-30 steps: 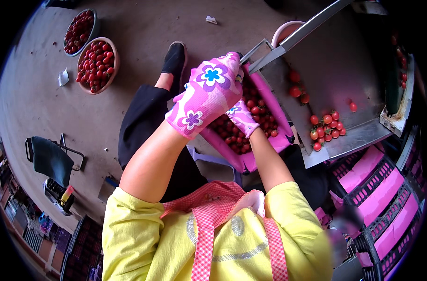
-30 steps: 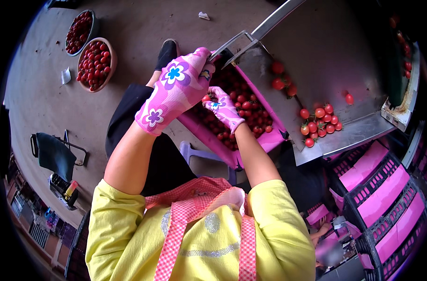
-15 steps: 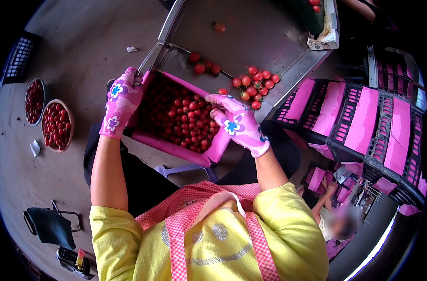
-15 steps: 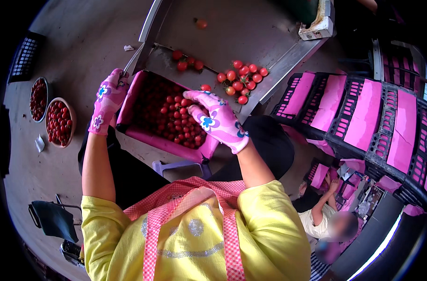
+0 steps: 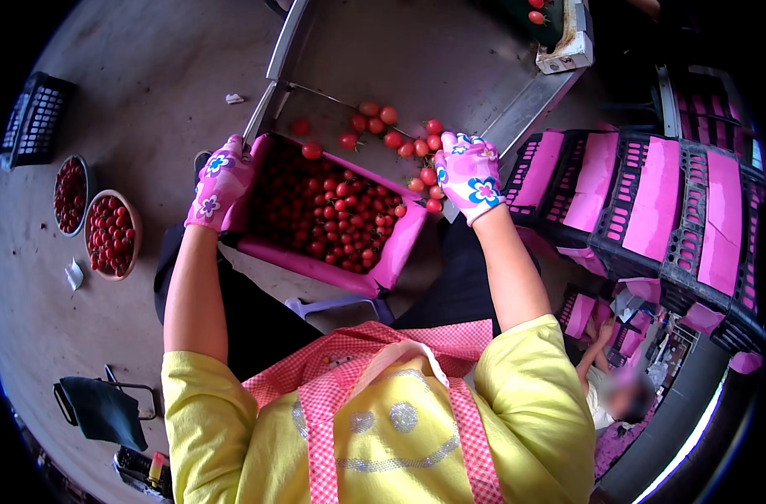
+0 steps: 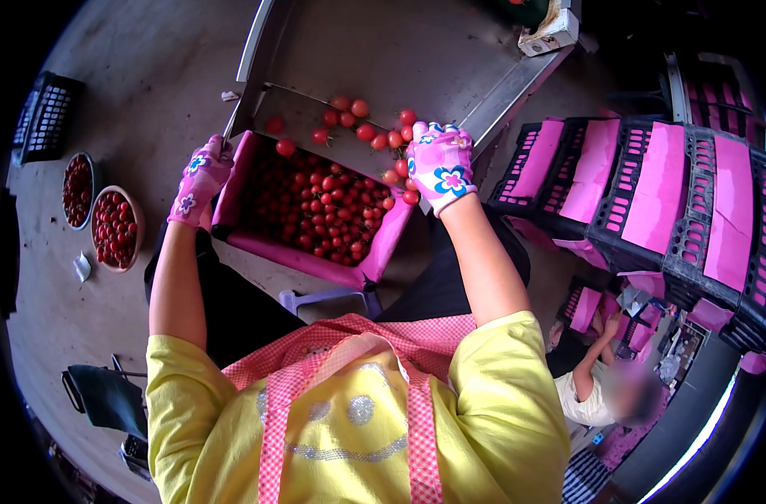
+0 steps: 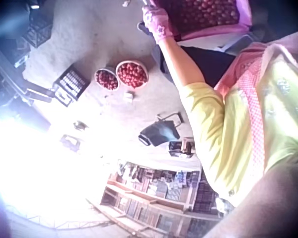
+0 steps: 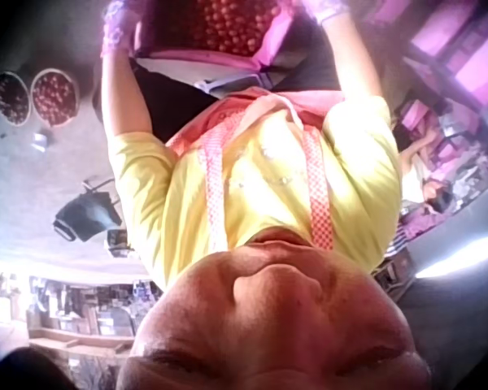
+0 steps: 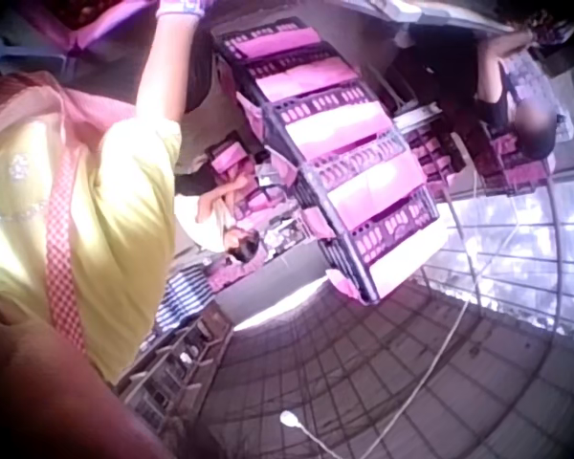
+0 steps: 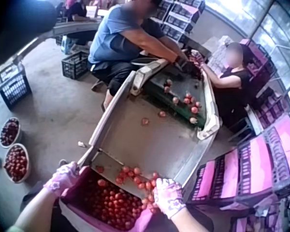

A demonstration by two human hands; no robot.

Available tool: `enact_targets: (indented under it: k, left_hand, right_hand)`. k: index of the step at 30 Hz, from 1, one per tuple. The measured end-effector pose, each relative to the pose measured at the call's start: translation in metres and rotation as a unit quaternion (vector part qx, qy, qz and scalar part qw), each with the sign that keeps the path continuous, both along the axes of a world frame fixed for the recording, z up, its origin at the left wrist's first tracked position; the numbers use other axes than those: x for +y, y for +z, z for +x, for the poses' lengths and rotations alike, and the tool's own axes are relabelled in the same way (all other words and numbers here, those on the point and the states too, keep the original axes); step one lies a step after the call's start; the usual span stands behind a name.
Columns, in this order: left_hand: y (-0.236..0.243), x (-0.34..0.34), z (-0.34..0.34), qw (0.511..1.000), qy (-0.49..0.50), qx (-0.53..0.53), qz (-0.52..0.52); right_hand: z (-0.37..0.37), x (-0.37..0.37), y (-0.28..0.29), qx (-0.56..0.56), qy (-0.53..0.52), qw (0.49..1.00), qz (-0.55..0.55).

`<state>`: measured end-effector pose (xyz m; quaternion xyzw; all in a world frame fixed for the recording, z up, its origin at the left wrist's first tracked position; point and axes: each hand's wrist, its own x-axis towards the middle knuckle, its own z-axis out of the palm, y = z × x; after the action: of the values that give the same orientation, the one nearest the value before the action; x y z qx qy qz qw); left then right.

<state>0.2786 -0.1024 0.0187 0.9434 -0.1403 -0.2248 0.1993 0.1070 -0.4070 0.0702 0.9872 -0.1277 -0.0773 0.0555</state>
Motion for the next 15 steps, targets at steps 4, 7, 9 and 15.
enact_targets:
  k: [4,7,9,15]
  left_hand:
    - [0.01,-0.005,-0.001,1.0,-0.006,0.008,0.007]
    - [0.008,-0.002,-0.001,1.0,-0.02,-0.009,-0.002]
    - [0.009,-0.003,-0.001,0.999,0.019,0.031,0.007]
    - [0.007,-0.002,0.001,1.0,-0.003,0.022,0.008]
  right_hand:
    - [-0.028,0.04,-0.017,-0.045,0.02,0.994,0.101]
    - [-0.036,0.064,-0.015,-0.074,0.056,0.986,0.137]
    - [-0.023,0.066,-0.012,-0.053,0.018,0.976,0.212]
    - [-0.014,0.075,-0.03,-0.145,0.079,0.946,0.278]
